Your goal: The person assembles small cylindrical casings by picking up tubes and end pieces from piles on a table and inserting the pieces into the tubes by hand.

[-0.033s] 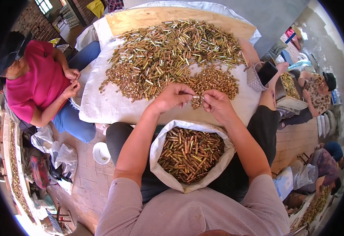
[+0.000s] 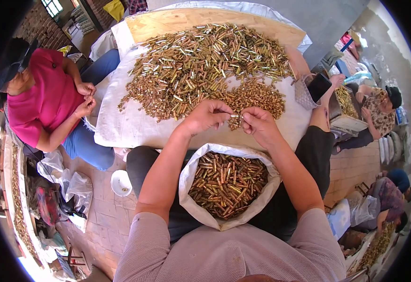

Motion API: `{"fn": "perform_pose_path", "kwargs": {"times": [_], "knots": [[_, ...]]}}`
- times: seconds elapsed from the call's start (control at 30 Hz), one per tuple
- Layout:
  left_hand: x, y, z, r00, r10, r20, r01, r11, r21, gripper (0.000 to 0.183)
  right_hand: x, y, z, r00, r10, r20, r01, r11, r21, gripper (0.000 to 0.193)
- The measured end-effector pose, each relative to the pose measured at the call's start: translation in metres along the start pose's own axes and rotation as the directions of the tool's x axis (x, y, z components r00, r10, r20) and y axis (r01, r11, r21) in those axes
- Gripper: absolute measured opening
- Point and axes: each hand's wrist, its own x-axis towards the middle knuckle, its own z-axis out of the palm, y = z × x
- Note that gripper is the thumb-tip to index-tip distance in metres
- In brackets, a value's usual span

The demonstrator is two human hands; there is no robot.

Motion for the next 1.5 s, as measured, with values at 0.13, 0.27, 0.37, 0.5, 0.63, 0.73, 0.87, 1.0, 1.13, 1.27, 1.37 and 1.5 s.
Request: {"fn": "perform_pose_path", "kwargs": {"times": [0.13, 0.27, 0.37, 0.5, 0.63, 0.73, 0.87, 1.0, 1.13, 1.27, 1.37, 1.5], "knots": [[0.0, 0.005, 0.002, 1.0, -0.019, 0.024, 0.019, 1.0, -0.001, 0.018, 0.0, -0.001, 0.0, 1.0, 0.002, 0.027, -0.002, 1.0, 0.004, 0.013], [-0.002, 0.004, 0.002, 1.0, -0.001, 0.026, 0.001, 1.0, -0.017, 0.017, 0.0, -0.001, -0.001, 0.998, 0.001, 0.06, 0.001, 0.999, -0.032, 0.013], [-0.003, 0.005, 0.002, 1.0, -0.01, 0.022, 0.011, 1.0, -0.013, 0.016, 0.0, -0.002, -0.001, 0.998, 0.001, 0.068, 0.002, 0.999, -0.043, 0.013], [-0.003, 0.004, 0.002, 1.0, -0.003, 0.03, 0.004, 1.0, -0.021, 0.016, 0.0, -0.003, -0.001, 0.997, -0.006, 0.073, 0.01, 0.999, -0.05, 0.013], [-0.002, 0.005, 0.003, 0.999, -0.012, 0.04, 0.013, 1.0, -0.018, 0.016, 0.001, 0.001, -0.007, 0.997, -0.009, 0.071, 0.012, 0.999, -0.042, 0.013], [-0.003, 0.005, 0.004, 0.999, -0.011, 0.044, 0.012, 1.0, -0.023, 0.016, 0.001, 0.002, -0.008, 0.996, -0.006, 0.091, 0.01, 0.999, -0.044, 0.012], [-0.004, 0.004, 0.004, 0.999, -0.013, 0.048, 0.015, 0.999, -0.043, 0.016, 0.001, 0.0, -0.008, 0.994, 0.008, 0.109, -0.002, 0.999, -0.052, 0.013], [-0.004, 0.004, 0.008, 0.999, 0.013, 0.044, -0.011, 0.999, -0.035, 0.016, 0.003, 0.004, -0.013, 0.995, 0.013, 0.101, -0.009, 0.999, -0.045, 0.014], [-0.003, 0.001, 0.011, 0.999, -0.006, 0.038, 0.01, 0.995, -0.099, 0.016, 0.004, 0.013, -0.016, 0.996, -0.006, 0.093, 0.008, 1.0, -0.021, 0.014], [-0.007, 0.007, 0.016, 1.0, -0.02, 0.014, 0.021, 0.992, -0.125, 0.015, 0.005, 0.019, -0.018, 0.986, -0.083, 0.143, 0.079, 0.996, 0.035, 0.016], [-0.009, 0.01, 0.019, 0.999, -0.039, 0.004, 0.039, 0.985, -0.166, 0.015, 0.004, 0.022, -0.019, 0.982, -0.117, 0.149, 0.112, 0.993, 0.042, 0.018], [-0.009, 0.008, 0.024, 0.999, -0.051, -0.018, 0.046, 0.973, -0.227, 0.015, 0.006, 0.026, -0.021, 0.977, -0.152, 0.148, 0.141, 0.987, 0.079, 0.019]]}}
